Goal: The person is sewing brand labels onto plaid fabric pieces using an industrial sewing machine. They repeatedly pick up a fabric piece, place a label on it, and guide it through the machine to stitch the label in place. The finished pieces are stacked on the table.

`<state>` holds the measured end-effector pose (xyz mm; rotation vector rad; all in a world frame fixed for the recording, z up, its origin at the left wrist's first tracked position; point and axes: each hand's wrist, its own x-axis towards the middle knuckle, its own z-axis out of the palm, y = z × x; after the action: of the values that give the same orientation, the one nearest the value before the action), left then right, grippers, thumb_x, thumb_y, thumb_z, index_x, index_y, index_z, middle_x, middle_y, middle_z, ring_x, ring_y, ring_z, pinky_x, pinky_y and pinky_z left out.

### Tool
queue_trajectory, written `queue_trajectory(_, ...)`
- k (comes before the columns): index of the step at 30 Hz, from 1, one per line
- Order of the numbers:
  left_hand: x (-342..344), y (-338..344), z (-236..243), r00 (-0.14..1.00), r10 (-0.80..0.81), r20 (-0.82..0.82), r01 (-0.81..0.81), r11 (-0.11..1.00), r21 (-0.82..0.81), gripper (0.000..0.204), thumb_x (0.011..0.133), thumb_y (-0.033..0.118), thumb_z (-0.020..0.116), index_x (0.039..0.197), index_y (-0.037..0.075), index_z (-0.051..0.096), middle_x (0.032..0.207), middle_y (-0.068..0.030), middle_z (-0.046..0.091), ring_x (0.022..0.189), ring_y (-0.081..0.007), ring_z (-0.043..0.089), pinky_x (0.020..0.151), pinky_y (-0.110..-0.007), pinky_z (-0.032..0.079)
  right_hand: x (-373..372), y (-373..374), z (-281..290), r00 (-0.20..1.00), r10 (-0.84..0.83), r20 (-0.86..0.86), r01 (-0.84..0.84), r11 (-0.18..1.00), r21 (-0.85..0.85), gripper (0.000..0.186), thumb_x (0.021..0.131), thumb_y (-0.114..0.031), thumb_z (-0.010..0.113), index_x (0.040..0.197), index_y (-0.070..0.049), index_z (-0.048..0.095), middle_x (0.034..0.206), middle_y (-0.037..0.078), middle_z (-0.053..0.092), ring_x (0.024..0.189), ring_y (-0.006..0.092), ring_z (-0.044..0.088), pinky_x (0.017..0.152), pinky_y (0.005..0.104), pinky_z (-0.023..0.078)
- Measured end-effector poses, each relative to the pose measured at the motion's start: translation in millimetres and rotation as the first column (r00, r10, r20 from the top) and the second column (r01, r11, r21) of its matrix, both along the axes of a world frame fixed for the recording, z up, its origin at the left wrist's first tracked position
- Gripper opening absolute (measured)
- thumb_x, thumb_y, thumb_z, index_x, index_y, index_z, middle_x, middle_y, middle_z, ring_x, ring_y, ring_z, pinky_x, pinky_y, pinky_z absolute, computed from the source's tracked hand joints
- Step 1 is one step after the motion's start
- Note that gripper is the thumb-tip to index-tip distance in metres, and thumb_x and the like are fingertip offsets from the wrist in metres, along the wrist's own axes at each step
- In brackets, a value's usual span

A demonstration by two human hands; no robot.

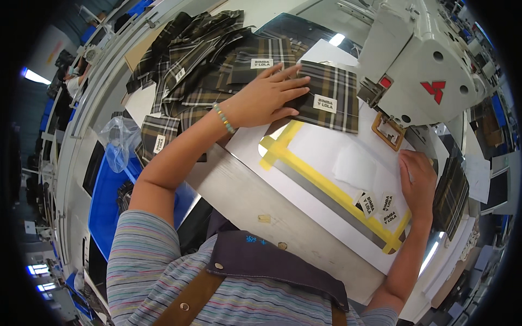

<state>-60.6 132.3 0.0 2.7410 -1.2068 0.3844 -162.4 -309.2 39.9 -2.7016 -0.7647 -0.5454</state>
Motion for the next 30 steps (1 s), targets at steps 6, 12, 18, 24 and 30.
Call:
queue_trajectory(6,-94,119,25,0.693,0.712,0.113,-0.692,0.701,-0.172,0.08,0.098,0.046,0.077,0.161,0.006,0.048,0.171,-0.0189,0.043,0.16,-0.0406,0.034,0.128,-0.056,0.028,-8,-7,2,0.999,-0.007,-0.043,0.007,1.0,-0.003,0.018,0.097,0.002,0.07,0.114,0.003,0.073,0.117,0.016,0.076,0.103,0.0351,0.072,0.091,0.0414,0.057)
queue_trajectory(12,-133,240,-60,0.606,0.787,-0.116,-0.765,0.537,-0.357,0.047,0.094,0.02,0.078,0.138,0.007,0.068,0.147,-0.0152,0.064,0.141,-0.0388,0.054,0.113,-0.05,0.046,-4,-4,0,0.997,0.043,-0.056,-0.043,0.999,-0.004,0.016,0.095,0.002,0.07,0.112,0.004,0.073,0.114,0.017,0.076,0.102,0.0358,0.073,0.09,0.0418,0.058)
queue_trajectory(18,-111,275,-54,0.475,0.874,-0.099,-0.788,0.372,-0.491,0.023,0.094,-0.006,0.063,0.114,0.002,0.069,0.108,-0.0176,0.069,0.109,-0.0388,0.068,0.097,-0.046,0.053,-6,6,-2,0.994,0.106,-0.041,-0.105,0.994,0.015,0.013,0.092,0.001,0.072,0.105,0.003,0.073,0.109,0.016,0.076,0.098,0.0367,0.073,0.087,0.0439,0.058)
queue_trajectory(24,-8,263,98,0.467,0.813,0.348,-0.459,0.559,-0.69,0.013,0.097,-0.003,0.063,0.108,0.002,0.068,0.106,-0.0182,0.066,0.098,-0.0405,0.067,0.086,-0.049,0.052,-7,10,3,0.995,0.075,-0.067,-0.071,0.996,0.058,0.012,0.089,0.0,0.073,0.101,0.003,0.073,0.104,0.016,0.076,0.094,0.0372,0.072,0.083,0.0446,0.058)
queue_trajectory(30,102,279,114,0.562,0.752,0.345,-0.565,0.653,-0.504,0.05,0.097,0.027,0.076,0.142,0.01,0.061,0.142,-0.0194,0.062,0.13,-0.0412,0.061,0.108,-0.054,0.047,-2,10,0,0.993,0.095,-0.074,-0.092,0.995,0.047,0.01,0.09,-0.002,0.073,0.099,0.002,0.073,0.103,0.016,0.076,0.093,0.038,0.072,0.082,0.0456,0.058)
